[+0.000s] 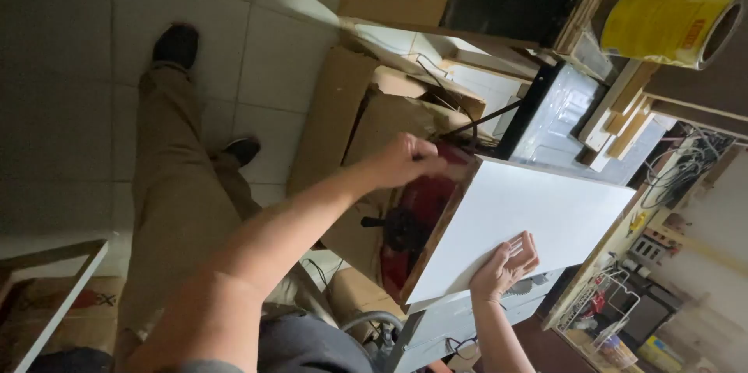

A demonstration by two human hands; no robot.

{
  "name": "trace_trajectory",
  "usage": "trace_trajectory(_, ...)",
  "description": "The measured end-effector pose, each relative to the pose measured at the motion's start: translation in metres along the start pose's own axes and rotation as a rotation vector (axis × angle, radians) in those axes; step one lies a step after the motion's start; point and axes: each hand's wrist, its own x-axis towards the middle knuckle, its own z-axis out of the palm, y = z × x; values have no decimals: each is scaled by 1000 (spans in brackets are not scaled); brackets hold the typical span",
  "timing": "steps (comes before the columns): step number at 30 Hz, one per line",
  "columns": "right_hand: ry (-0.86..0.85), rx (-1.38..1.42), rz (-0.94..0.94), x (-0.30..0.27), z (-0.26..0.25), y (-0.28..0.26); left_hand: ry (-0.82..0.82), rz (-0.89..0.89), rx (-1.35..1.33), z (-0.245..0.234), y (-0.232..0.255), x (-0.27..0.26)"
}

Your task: Sanding the edges of a board and assembling wooden components in a workshop.

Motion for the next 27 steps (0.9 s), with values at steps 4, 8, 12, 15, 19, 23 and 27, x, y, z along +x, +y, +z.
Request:
trace_trajectory(4,16,-6,-19,2,1,2,128,5,151,-18,15,4)
trace_trajectory(8,9,-10,-12,-3,0,5,-20,-55,174,-15,31,2)
trace_trajectory(12,11,-6,23,1,2,5,4,-152,112,-22,34,0)
trace_trajectory(15,1,7,-22,2,1,2,-8,-23,-17,-10,20,9)
trace_trajectory(19,24,-5,-14,3,4,5,46,-198,108,-21,24,5)
trace_trajectory(23,2,-5,-68,-4,-6,9,-17,51,157,-14,-19,-1)
trace_trajectory(27,-14,115,60,-2,-5,2,-181,-56,214,-5,27,-35)
